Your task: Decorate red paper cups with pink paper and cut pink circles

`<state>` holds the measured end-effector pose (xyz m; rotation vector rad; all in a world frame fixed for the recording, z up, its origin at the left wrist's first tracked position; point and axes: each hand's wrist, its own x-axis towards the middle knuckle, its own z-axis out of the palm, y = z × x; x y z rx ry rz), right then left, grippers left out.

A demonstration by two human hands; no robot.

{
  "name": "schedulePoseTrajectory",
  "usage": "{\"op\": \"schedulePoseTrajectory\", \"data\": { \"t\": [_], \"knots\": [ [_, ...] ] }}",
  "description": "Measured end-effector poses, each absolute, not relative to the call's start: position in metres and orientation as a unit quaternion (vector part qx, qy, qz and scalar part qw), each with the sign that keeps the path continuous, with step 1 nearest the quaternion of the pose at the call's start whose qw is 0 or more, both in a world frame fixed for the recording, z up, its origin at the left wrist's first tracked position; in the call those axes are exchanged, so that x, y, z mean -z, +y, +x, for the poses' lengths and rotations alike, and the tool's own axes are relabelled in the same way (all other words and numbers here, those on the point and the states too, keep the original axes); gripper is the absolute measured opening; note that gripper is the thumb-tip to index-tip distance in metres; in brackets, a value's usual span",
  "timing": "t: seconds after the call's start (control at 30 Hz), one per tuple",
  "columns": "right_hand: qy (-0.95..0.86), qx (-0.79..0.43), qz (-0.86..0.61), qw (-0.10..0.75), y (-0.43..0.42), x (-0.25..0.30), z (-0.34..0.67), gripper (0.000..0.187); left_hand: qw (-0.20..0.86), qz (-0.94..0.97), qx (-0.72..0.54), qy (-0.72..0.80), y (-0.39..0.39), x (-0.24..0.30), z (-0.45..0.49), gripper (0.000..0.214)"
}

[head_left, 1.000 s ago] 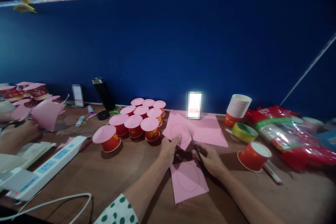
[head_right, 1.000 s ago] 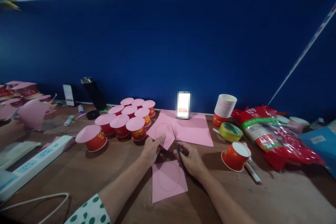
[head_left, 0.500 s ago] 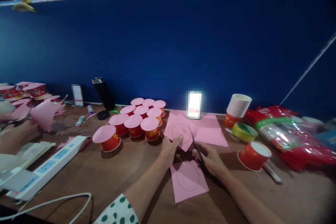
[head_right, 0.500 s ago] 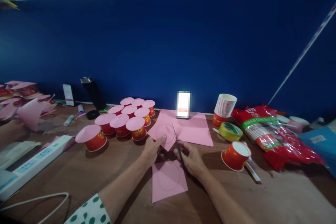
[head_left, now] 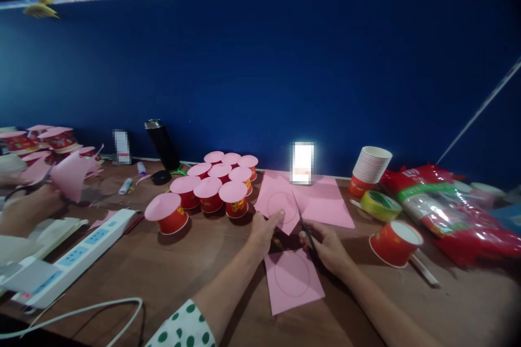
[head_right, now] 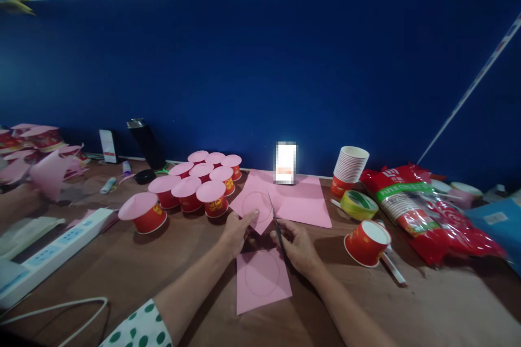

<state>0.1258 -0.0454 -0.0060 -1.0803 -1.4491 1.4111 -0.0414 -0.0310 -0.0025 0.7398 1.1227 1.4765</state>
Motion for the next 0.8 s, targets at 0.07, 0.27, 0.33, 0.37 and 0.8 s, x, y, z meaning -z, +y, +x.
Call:
{"op": "schedulePoseTrajectory", "data": {
  "t": [0.07,0.27,0.33,0.37,0.8],
  "knots": [
    [-0.575,-0.561,-0.431,0.411,-0.0457,0.0047,0.1254,0.048,0.541,0.308,-0.620,0.477,-0.0315,0.0007,-0.0412,0.040],
    [-0.574,-0.560,-0.434,0.410,-0.0456,0.0044,0.1251,0.047,0.533,0.311,-0.630,0.471,-0.0330,-0.0038,-0.0405,0.044],
    [-0.581,-0.558,-0.428,0.410,-0.0449,0.0058,0.1257,0.046,0.536,0.313,-0.630,0.466,-0.0330,-0.0034,-0.0407,0.045],
    [-0.583,-0.558,-0.425,0.410,-0.0446,0.0066,0.1260,0.045,0.539,0.314,-0.630,0.463,-0.0329,-0.0029,-0.0409,0.045],
    [-0.559,-0.573,-0.439,0.410,-0.0441,0.0074,0.1256,0.053,0.541,0.294,-0.631,0.471,-0.0318,-0.0038,-0.0406,0.042]
  ]
}}
